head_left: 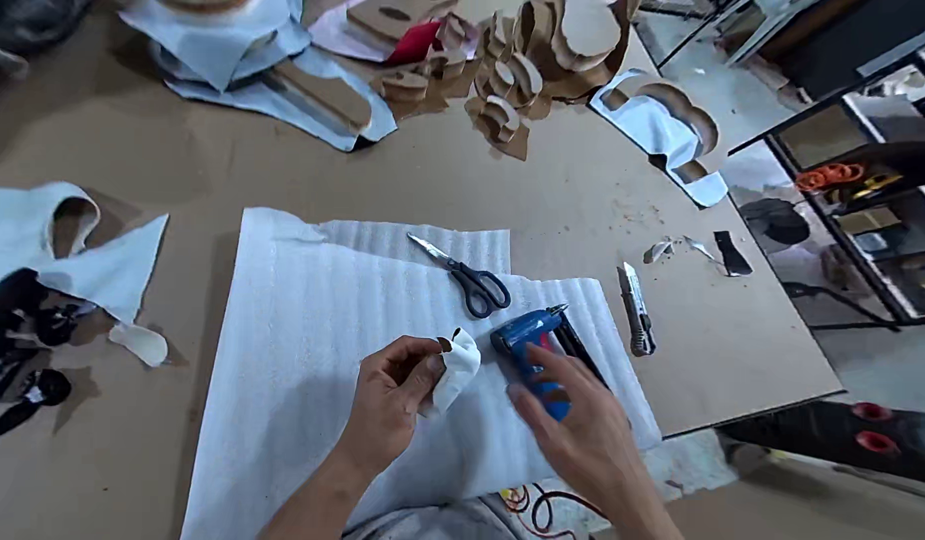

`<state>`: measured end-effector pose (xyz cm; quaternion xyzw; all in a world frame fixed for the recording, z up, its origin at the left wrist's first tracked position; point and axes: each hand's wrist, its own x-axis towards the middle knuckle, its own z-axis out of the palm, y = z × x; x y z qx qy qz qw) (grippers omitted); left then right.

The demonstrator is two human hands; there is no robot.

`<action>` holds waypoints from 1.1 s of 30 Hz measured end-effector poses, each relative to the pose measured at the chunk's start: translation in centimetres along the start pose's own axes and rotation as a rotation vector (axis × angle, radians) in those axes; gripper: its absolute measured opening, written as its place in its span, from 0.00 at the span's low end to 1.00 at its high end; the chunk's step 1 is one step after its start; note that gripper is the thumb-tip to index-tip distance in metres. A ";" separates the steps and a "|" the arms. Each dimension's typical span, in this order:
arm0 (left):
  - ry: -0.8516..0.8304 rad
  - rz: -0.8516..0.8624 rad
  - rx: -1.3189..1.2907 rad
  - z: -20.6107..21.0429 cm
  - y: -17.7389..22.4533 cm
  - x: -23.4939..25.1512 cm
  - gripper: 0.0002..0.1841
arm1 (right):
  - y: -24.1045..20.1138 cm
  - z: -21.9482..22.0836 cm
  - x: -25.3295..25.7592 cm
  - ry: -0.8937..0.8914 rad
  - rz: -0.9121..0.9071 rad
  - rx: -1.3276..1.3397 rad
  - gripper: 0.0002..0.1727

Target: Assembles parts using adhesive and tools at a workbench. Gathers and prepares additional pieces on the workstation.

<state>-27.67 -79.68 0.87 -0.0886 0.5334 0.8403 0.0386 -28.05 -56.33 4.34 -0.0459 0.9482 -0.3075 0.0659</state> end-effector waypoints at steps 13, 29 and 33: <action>-0.147 0.848 0.967 4.1 5.2 -3.1 0.17 | -4.3 -2.8 -1.9 0.030 -0.243 0.465 0.21; 0.011 0.422 0.520 5.5 2.6 -1.4 0.06 | -3.9 0.8 0.1 -0.051 -0.091 1.131 0.16; 0.116 0.418 0.641 1.9 -2.3 0.8 0.05 | -2.3 6.7 3.0 -0.181 0.217 1.216 0.17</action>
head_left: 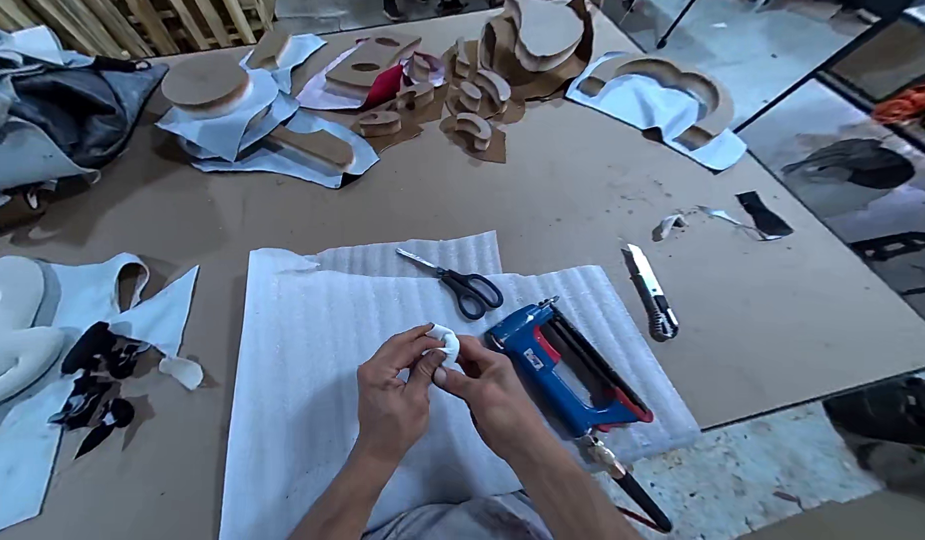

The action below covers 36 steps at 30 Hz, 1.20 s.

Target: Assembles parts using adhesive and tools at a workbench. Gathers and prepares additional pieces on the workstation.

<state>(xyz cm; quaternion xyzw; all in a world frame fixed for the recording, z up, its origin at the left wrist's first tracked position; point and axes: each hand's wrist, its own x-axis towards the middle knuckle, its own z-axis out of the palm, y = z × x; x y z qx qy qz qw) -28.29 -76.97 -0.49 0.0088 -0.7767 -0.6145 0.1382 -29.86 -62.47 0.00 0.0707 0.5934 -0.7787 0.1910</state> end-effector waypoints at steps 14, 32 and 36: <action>0.053 0.094 0.410 2.9 -8.3 -3.2 0.09 | 2.5 -3.8 -1.3 0.419 -0.240 -1.076 0.08; 0.091 0.140 0.545 3.4 -8.2 -4.0 0.13 | -8.6 -8.3 -1.7 -0.118 -0.027 -1.413 0.16; 0.110 0.124 0.556 3.4 -8.0 -4.0 0.13 | -7.0 -7.6 -0.4 -0.203 -0.112 -1.429 0.14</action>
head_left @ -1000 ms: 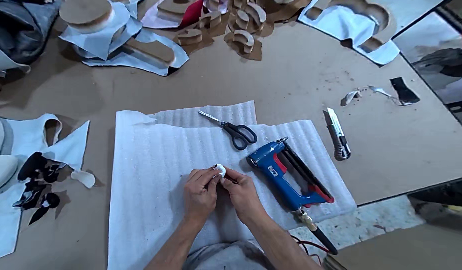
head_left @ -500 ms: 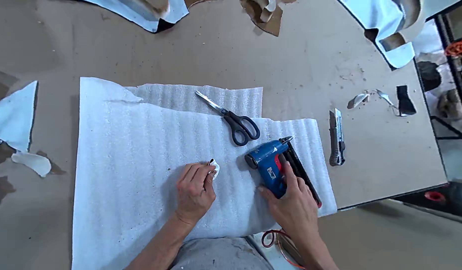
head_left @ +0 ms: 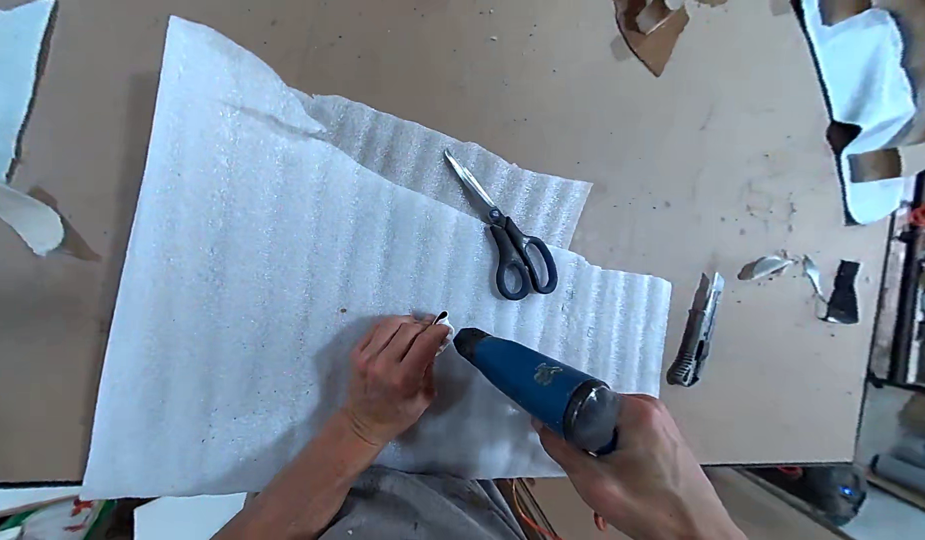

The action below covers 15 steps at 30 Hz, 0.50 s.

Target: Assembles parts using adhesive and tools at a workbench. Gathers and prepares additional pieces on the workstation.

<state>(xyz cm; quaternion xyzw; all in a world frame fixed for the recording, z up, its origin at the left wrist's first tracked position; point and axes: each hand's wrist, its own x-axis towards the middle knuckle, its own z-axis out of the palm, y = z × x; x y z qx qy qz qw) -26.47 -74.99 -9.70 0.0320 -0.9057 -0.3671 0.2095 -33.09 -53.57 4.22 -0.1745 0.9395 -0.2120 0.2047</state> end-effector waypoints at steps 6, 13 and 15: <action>-0.003 -0.002 -0.001 0.1 0.0 0.1 0.13 | -0.3 0.4 0.4 -0.029 -0.025 0.006 0.14; -0.027 0.023 0.081 0.1 -0.3 0.1 0.14 | -0.8 1.0 1.4 -0.116 0.041 -0.060 0.13; -0.037 0.030 0.084 -0.1 -0.2 0.1 0.14 | -1.1 0.7 1.4 -0.156 0.113 -0.053 0.11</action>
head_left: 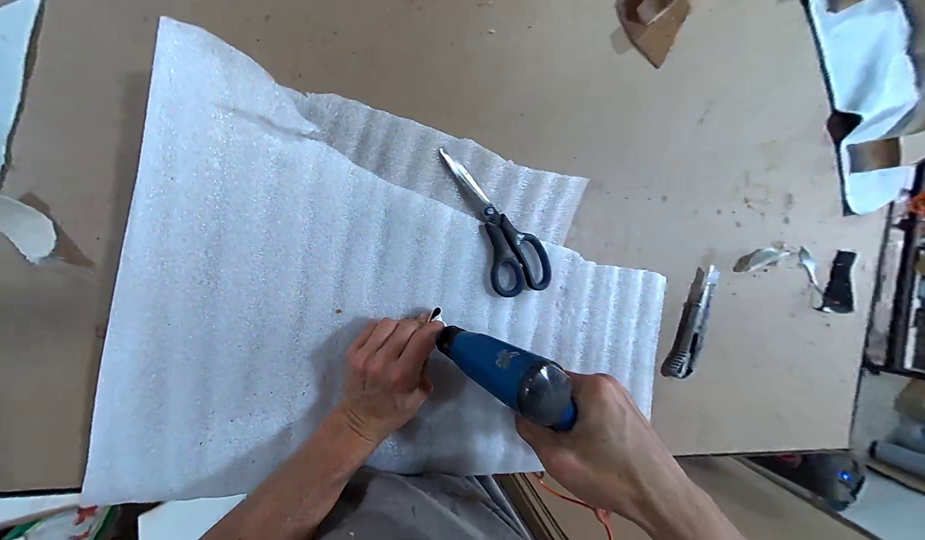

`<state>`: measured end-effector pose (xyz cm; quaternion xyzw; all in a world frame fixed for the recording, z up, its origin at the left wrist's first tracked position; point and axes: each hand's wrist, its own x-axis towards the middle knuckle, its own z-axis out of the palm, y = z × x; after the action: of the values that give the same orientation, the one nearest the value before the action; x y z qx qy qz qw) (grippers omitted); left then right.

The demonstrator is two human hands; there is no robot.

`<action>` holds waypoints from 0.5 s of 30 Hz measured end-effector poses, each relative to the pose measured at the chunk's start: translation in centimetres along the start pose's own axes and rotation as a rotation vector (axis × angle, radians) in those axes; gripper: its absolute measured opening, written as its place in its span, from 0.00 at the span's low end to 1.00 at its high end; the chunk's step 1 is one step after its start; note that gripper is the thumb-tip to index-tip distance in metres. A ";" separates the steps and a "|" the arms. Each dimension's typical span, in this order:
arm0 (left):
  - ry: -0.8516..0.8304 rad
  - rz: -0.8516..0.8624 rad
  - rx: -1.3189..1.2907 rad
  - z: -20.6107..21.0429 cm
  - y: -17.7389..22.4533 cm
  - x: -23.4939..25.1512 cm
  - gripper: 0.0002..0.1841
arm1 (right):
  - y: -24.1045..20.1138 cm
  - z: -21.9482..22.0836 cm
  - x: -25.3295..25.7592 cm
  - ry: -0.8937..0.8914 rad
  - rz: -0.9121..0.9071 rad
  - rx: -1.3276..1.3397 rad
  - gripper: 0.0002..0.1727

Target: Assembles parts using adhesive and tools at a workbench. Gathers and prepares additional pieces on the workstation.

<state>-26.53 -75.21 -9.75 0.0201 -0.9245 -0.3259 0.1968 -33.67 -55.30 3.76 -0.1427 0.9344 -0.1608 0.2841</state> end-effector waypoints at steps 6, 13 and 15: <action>0.004 -0.099 -0.104 -0.5 0.1 0.7 0.13 | 4.1 -1.6 -3.9 0.308 0.066 -0.120 0.22; -0.087 -0.064 -0.212 -2.7 -0.6 1.0 0.13 | 7.8 0.9 -6.2 0.430 0.233 -0.174 0.29; -0.063 0.068 -0.157 -2.6 -0.6 0.6 0.08 | 6.8 0.8 -7.8 0.419 0.242 -0.108 0.25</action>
<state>-26.21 -77.32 -8.08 -0.0371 -0.9019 -0.3911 0.1793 -28.17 -46.52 4.29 -0.0085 0.9904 -0.1015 0.0934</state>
